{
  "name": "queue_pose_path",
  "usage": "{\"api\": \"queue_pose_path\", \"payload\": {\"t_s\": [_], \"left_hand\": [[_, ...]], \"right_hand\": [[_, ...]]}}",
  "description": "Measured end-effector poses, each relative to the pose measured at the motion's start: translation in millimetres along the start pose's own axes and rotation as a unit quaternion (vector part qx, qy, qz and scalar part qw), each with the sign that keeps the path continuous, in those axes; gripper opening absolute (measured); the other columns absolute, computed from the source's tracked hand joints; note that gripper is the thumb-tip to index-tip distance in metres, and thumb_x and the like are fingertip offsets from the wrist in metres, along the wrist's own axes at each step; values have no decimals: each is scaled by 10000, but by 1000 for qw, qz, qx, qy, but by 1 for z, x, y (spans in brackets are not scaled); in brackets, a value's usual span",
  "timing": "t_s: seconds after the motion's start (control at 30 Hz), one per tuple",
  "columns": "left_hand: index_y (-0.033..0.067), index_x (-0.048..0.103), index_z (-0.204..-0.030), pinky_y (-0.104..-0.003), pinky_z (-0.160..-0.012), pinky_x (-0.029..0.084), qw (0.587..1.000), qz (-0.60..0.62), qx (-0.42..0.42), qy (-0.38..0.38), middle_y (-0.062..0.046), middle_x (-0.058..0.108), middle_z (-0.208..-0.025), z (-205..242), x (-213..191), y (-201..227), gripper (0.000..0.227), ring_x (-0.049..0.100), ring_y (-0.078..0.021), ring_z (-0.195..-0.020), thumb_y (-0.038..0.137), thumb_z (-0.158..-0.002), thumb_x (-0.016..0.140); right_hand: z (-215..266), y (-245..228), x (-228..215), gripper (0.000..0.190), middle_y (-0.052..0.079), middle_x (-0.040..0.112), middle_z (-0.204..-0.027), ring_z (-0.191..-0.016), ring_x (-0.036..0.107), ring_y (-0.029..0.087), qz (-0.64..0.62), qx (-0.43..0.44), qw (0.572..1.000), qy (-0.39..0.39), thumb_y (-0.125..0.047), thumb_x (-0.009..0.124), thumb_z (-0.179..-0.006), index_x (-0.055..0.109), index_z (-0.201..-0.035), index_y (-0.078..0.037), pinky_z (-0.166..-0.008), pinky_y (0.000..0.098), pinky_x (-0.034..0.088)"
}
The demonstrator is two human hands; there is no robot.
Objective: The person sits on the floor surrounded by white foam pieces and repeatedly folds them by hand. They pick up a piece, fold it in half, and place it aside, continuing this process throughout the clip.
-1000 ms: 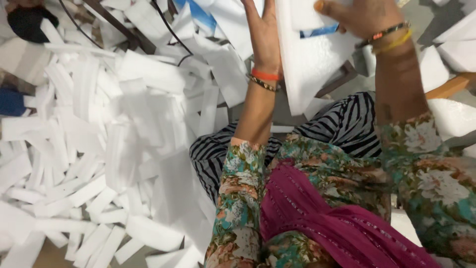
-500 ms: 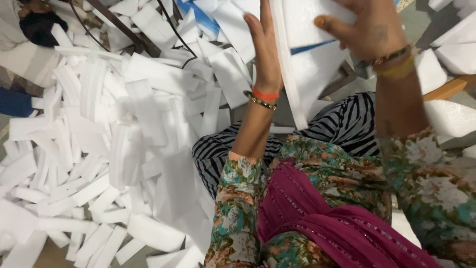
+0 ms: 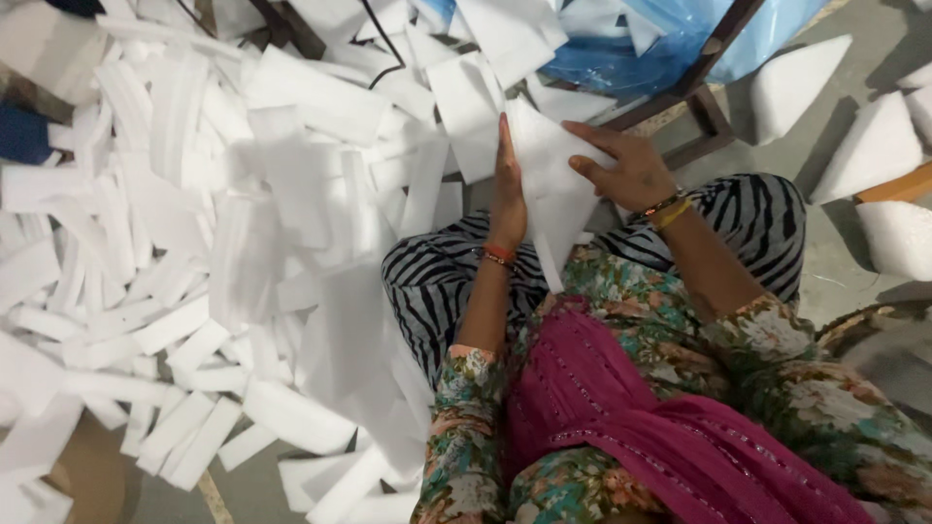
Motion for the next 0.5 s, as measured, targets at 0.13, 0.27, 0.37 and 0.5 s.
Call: {"api": "queue_pose_path", "payload": {"t_s": [0.13, 0.27, 0.37, 0.5], "left_hand": [[105, 534, -1462, -467, -1240, 299, 986, -59, -22, 154, -115, 514, -1511, 34, -42, -28, 637, 426, -335, -1441, 544, -1148, 197], [80, 661, -1198, -409, -1034, 501, 967, 19, -70, 245, -82, 640, -1204, 58, -55, -46, 420, 579, -264, -1181, 448, -1137, 468], [121, 697, -1183, -410, -1103, 452, 975, -26, -55, 214, -49, 704, -1141, 59, -32, -44, 273, 623, -234, -1138, 346, -1154, 546], [22, 556, -1340, -376, -922, 529, 992, 28, -101, 76, -134, 625, -1200, 57, 21, -50, 462, 624, -246, -1068, 327, -1008, 660]], "right_hand": [[-32, 89, 17, 408, 173, 657, -1351, -1154, 646, 266, -48, -129, 985, 104, -251, 672, -1076, 637, -1415, -26, -965, 395, 528], [-61, 210, 45, 279, 80, 698, -1166, -996, 686, 186, -430, 154, 883, 107, -171, 642, -1017, 621, -1267, -49, -880, 332, 586], [-62, 217, 67, 316, 56, 660, -1118, -909, 611, 169, -569, 133, 808, 79, -70, 708, -1021, 573, -1307, -63, -794, 323, 546], [-47, 169, 88, 410, 50, 663, -1159, -1002, 691, 183, -642, 63, 763, 31, -14, 716, -927, 560, -1298, -93, -826, 299, 584]]}}
Point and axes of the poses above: each hand's wrist, its own z-axis away from the middle knuckle, its own x-axis out of the palm, y = z × x, the point moved 7 cm from there along -z, towards the middle knuckle
